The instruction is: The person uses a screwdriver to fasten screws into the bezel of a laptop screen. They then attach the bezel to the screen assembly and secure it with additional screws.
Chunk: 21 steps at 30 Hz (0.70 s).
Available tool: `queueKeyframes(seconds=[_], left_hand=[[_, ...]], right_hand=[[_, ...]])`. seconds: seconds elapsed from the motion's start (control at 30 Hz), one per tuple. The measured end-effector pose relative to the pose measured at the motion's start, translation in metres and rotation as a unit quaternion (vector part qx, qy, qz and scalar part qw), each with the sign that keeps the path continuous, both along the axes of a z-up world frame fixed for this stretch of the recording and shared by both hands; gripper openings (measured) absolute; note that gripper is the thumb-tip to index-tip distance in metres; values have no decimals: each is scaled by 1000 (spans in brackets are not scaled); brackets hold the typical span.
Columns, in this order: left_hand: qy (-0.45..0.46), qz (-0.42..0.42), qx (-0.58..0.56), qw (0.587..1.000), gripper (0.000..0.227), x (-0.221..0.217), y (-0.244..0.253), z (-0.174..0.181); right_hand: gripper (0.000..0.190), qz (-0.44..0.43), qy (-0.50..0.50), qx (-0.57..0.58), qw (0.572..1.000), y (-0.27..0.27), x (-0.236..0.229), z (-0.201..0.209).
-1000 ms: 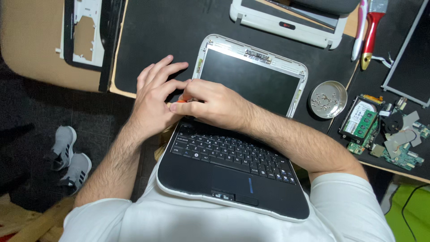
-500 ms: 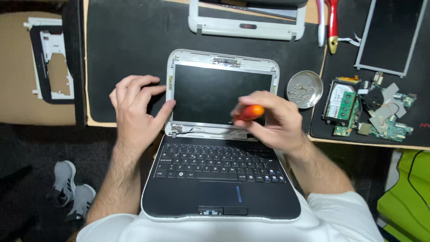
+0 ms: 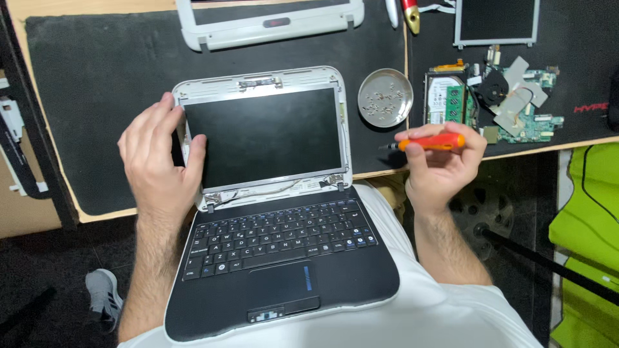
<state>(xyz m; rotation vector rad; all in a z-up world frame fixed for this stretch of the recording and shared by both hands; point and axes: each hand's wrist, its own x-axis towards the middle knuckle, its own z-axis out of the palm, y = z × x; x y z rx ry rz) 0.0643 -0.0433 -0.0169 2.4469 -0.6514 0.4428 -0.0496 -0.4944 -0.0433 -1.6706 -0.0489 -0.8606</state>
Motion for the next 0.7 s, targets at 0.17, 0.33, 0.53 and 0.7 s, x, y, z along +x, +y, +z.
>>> queueKeyframes(seconds=[0.17, 0.33, 0.53, 0.7], left_hand=[[-17, -1, 13, 1000, 44, 0, 3, -7], [-9, 9, 39, 999, 36, -5, -7, 11], [-23, 7, 27, 999, 29, -6, -6, 9], [-42, 11, 8, 999, 17, -6, -6, 7]], right_hand=[[60, -14, -29, -31, 999, -8, 17, -7], [46, -33, 10, -40, 999, 1, 21, 9], [44, -29, 22, -52, 998, -5, 17, 8], [42, -35, 39, -38, 998, -2, 19, 16]])
